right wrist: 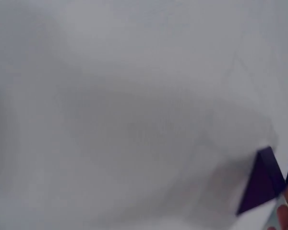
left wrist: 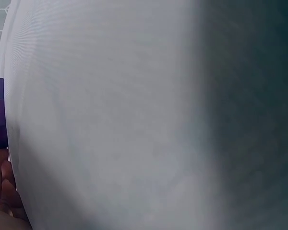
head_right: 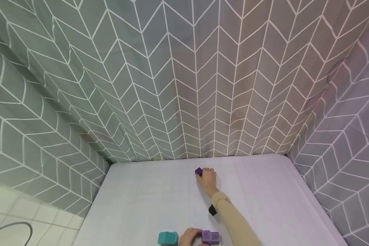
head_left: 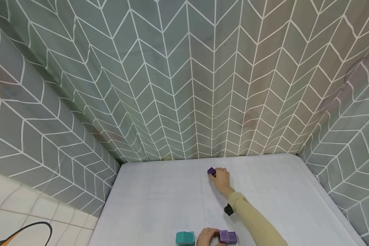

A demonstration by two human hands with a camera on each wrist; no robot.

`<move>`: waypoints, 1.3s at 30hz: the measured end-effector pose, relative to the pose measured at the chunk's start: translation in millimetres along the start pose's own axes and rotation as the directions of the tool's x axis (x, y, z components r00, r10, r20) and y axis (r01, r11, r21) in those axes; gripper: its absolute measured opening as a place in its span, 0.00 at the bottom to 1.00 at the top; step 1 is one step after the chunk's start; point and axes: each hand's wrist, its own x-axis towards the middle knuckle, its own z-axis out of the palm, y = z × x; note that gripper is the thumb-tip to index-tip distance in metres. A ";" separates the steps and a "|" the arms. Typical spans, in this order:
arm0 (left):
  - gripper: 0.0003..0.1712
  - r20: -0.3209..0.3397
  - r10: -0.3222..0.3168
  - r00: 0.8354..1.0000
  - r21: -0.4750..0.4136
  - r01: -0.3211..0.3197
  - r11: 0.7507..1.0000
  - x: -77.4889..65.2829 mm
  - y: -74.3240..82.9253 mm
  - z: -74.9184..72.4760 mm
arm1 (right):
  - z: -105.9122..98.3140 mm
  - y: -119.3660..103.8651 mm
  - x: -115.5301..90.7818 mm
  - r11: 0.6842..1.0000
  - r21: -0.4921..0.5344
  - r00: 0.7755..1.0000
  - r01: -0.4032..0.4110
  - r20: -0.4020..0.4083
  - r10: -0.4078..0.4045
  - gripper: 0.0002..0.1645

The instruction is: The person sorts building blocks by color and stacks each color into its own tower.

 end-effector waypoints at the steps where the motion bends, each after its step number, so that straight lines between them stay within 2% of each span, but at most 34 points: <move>1: 0.20 -0.016 -0.009 1.000 -0.012 0.009 1.000 -0.1 0.9 0.5 | -5.0 0.7 0.1 0.999 0.028 1.000 0.018 -0.002 -0.018 0.16; 6: 0.23 -0.049 -0.049 0.998 -0.027 0.048 0.998 -1.2 4.5 2.1 | -35.1 2.3 -2.7 0.993 0.069 0.995 0.096 -0.018 -0.095 0.17; 9: 0.22 -0.083 -0.018 0.996 -0.013 0.017 1.000 -3.0 4.3 4.0 | -53.8 2.4 -6.2 0.988 0.084 0.991 0.130 -0.024 -0.129 0.17; 11: 0.21 -0.136 0.052 0.989 0.014 -0.051 0.999 -3.7 1.5 6.0 | -65.8 1.0 -8.3 0.983 0.093 0.988 0.156 -0.030 -0.154 0.17; 13: 0.20 -0.172 0.093 0.981 0.024 -0.090 0.996 -4.0 -0.5 7.2 | -76.4 -0.2 -10.3 0.977 0.094 0.981 0.194 -0.038 -0.191 0.18; 16: 0.20 -0.194 0.102 0.976 0.015 -0.101 0.995 -3.1 -1.9 8.4 | -91.5 -2.5 -14.6 0.956 0.095 0.961 0.276 -0.060 -0.271 0.18; 18: 0.20 -0.165 0.042 0.985 -0.030 -0.047 0.998 -2.6 0.3 7.3 | -99.9 -3.5 -19.5 0.938 0.103 0.943 0.330 -0.068 -0.325 0.17; 21: 0.21 -0.130 -0.026 0.991 -0.072 0.017 0.997 -2.8 3.2 6.6 | -111.1 -4.6 -31.4 0.912 0.122 0.921 0.391 -0.061 -0.386 0.15; 26: 0.21 -0.101 -0.079 0.992 -0.091 0.070 0.993 -4.9 7.3 6.3 | -124.6 -2.9 -59.7 0.889 0.141 0.899 0.436 -0.026 -0.437 0.14; 29: 0.21 -0.108 -0.073 0.991 -0.085 0.064 0.994 -6.3 9.1 5.8 | -129.6 0.4 -77.9 0.881 0.135 0.890 0.454 -0.014 -0.457 0.15; 35: 0.21 -0.157 -0.019 0.987 -0.039 0.013 0.999 -6.9 10.8 6.3 | -135.0 10.0 -111.8 0.847 0.149 0.857 0.510 0.001 -0.516 0.17; 39: 0.20 -0.221 0.051 0.974 -0.020 -0.057 0.998 -7.1 10.3 6.4 | -133.4 16.3 -128.1 0.819 0.162 0.828 0.550 0.026 -0.560 0.18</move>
